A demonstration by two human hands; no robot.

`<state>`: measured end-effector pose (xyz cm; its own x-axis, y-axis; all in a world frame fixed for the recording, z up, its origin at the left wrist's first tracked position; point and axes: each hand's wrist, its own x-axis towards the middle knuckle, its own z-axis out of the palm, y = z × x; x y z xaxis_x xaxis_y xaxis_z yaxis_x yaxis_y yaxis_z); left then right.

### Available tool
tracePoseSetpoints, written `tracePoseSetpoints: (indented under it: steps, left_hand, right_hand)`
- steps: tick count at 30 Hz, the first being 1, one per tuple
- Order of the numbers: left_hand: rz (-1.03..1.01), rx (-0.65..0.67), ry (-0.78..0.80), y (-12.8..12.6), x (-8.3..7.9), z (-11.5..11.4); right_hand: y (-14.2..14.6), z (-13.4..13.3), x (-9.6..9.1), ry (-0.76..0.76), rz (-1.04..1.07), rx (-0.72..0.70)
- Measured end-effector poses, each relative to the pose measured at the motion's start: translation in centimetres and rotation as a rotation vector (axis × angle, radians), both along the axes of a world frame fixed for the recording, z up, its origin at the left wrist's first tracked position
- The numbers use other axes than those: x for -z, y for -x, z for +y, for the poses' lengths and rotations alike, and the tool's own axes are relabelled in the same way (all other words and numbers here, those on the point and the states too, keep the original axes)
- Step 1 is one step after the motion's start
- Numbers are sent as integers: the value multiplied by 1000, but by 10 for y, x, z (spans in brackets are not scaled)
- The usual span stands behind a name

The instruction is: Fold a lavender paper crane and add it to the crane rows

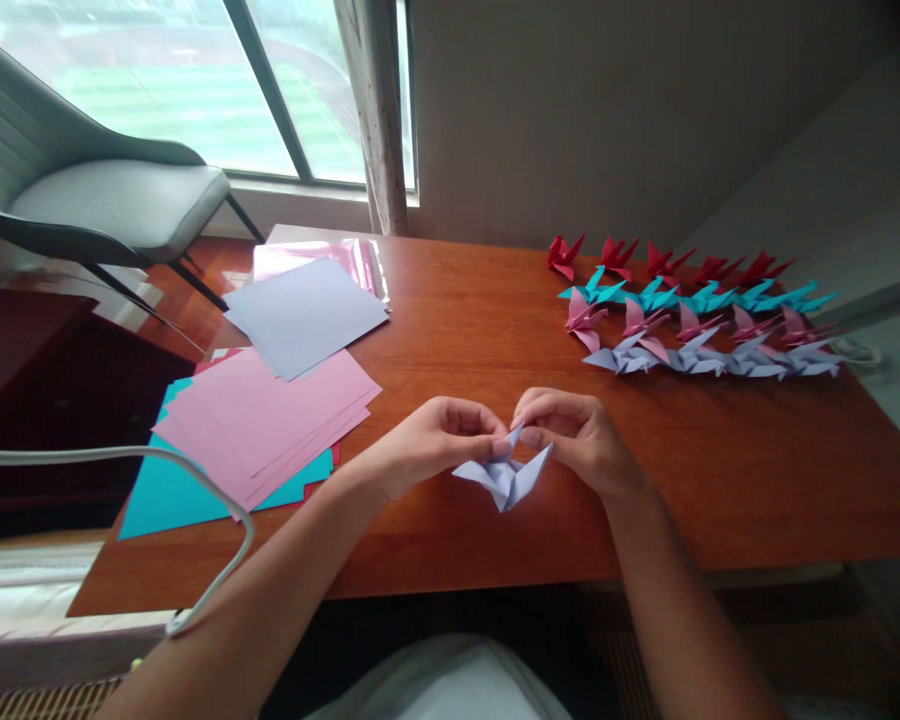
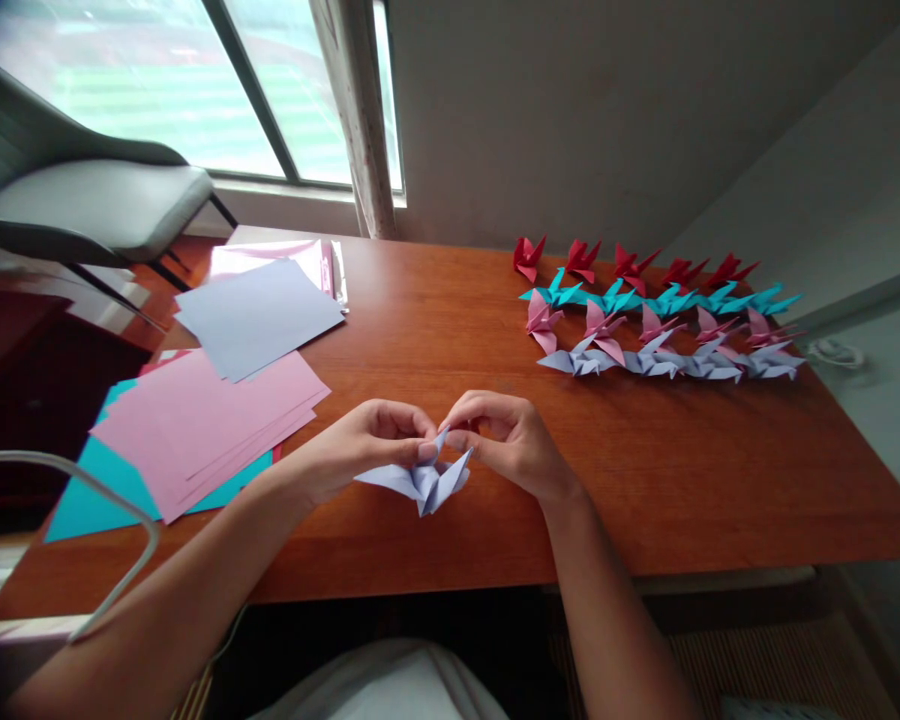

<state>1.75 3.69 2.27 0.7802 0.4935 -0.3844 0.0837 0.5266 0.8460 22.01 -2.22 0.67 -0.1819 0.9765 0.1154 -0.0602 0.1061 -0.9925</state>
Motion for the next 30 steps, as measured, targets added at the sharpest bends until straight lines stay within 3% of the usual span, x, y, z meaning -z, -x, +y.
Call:
tracePoseSetpoints:
  steps: [7, 14, 30]
  left_hand:
    - [-28, 6, 20, 1, -2, 1]
    - [-42, 43, 46, 2, -1, 1]
    - [5, -19, -18, 2, 0, 0]
  right_hand:
    - [0, -1, 1, -43, -91, 63]
    - [1, -1, 0, -54, -48, 36]
    - [0, 0, 0, -26, -11, 84]
